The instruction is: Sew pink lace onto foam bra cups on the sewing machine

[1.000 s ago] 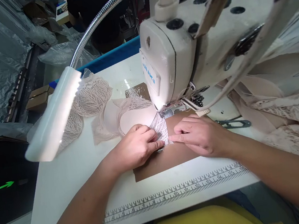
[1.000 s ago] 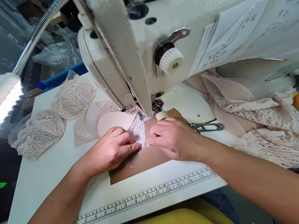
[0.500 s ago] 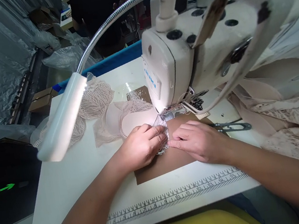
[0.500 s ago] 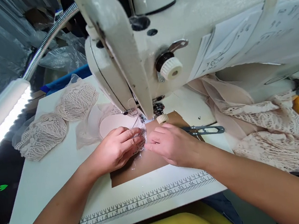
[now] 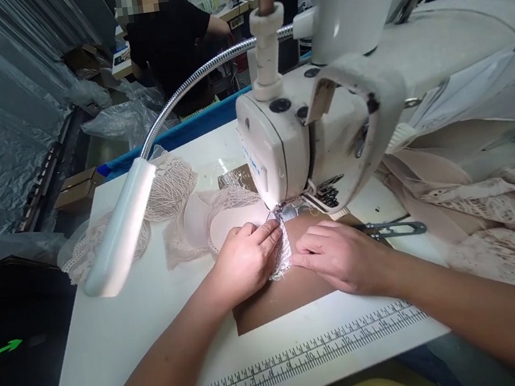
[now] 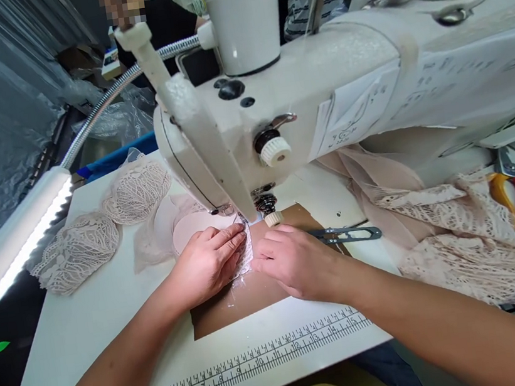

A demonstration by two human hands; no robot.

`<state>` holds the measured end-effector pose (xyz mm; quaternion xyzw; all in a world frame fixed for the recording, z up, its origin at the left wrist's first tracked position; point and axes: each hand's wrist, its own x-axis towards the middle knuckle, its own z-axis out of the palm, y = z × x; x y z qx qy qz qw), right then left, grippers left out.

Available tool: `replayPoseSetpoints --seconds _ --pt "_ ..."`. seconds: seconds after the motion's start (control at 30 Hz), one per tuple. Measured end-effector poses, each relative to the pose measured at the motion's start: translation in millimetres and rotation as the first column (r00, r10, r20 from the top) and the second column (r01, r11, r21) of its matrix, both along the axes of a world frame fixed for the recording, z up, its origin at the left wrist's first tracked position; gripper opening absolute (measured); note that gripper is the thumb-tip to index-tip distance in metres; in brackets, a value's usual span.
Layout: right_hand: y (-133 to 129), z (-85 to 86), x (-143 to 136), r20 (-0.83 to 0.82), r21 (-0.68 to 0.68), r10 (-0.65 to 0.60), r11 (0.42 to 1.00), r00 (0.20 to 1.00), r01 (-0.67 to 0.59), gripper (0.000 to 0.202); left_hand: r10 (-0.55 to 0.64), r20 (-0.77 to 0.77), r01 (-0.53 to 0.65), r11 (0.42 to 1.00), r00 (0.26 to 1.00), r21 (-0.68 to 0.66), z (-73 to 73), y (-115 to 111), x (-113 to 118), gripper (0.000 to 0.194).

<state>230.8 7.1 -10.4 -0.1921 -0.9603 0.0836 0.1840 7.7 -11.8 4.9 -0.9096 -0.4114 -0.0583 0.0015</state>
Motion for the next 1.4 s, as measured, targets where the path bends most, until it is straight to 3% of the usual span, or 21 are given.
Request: replayPoseSetpoints --seconds 0.47,0.7,0.9,1.4 --pt "3 -2.7 -4 0.011 0.062 -0.190 0.980 0.982 0.189 0.035 -0.031 0.058 0.034 0.999 0.998 -0.040 -3.6 10 -7 0.037" --pt "7 4.7 -10 0.042 0.137 -0.311 0.943 0.950 0.302 0.034 -0.082 0.074 0.086 0.995 0.994 -0.058 -1.8 13 -11 0.034" --pt "7 7.9 -14 0.094 0.178 -0.402 0.907 0.911 0.382 0.035 -0.045 0.085 0.049 0.998 0.995 -0.047 -0.7 15 -11 0.035" --pt "9 5.4 -9 0.031 0.123 -0.382 0.919 0.924 0.376 0.035 0.066 0.036 -0.067 0.998 0.997 0.000 -0.4 16 -10 0.036"
